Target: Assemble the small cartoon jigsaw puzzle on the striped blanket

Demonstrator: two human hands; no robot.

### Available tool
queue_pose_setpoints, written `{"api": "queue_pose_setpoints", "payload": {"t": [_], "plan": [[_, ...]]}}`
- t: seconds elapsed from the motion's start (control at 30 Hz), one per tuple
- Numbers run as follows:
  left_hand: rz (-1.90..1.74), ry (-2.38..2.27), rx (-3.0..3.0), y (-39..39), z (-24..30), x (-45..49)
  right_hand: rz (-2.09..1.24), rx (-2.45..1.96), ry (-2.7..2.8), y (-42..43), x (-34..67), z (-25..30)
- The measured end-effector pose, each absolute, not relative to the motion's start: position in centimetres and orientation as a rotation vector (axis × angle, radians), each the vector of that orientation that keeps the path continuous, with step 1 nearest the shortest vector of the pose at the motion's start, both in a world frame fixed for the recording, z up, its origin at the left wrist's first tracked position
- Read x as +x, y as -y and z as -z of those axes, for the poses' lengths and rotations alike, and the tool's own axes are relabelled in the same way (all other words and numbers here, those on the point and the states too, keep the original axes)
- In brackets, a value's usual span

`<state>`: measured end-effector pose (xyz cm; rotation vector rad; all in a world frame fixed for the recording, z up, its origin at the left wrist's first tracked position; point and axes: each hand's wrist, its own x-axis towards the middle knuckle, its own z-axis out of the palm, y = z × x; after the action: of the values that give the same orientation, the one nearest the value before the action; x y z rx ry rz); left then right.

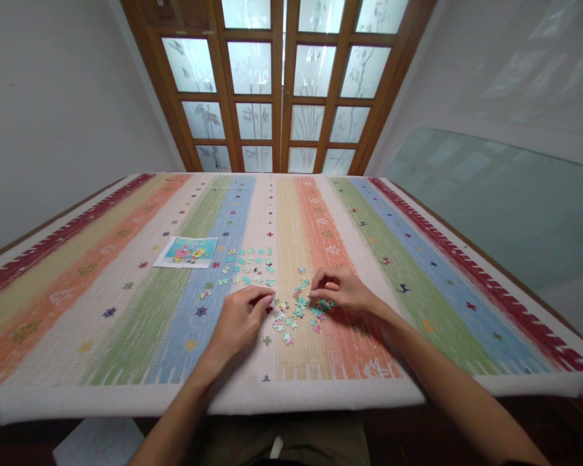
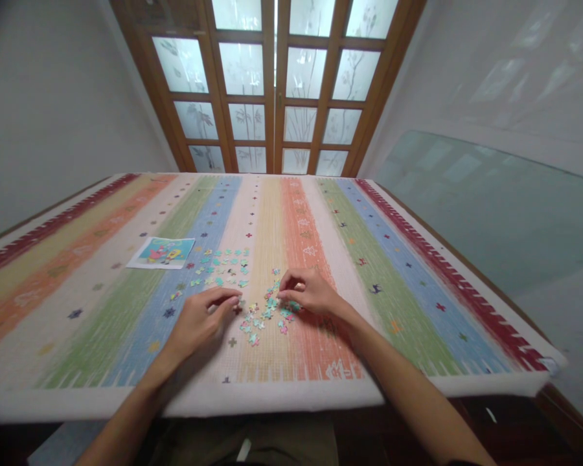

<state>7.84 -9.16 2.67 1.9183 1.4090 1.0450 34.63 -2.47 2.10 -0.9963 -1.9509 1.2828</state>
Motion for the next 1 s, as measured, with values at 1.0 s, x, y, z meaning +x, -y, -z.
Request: {"api": "queue_pose_setpoints", "payload": {"t": [1.0], "plan": [[-0.622,-1.894,2.454,12.7,2.3,-1.3,-0.532,-1.167,2.145,-0.2,37.6,-1.8]]}}
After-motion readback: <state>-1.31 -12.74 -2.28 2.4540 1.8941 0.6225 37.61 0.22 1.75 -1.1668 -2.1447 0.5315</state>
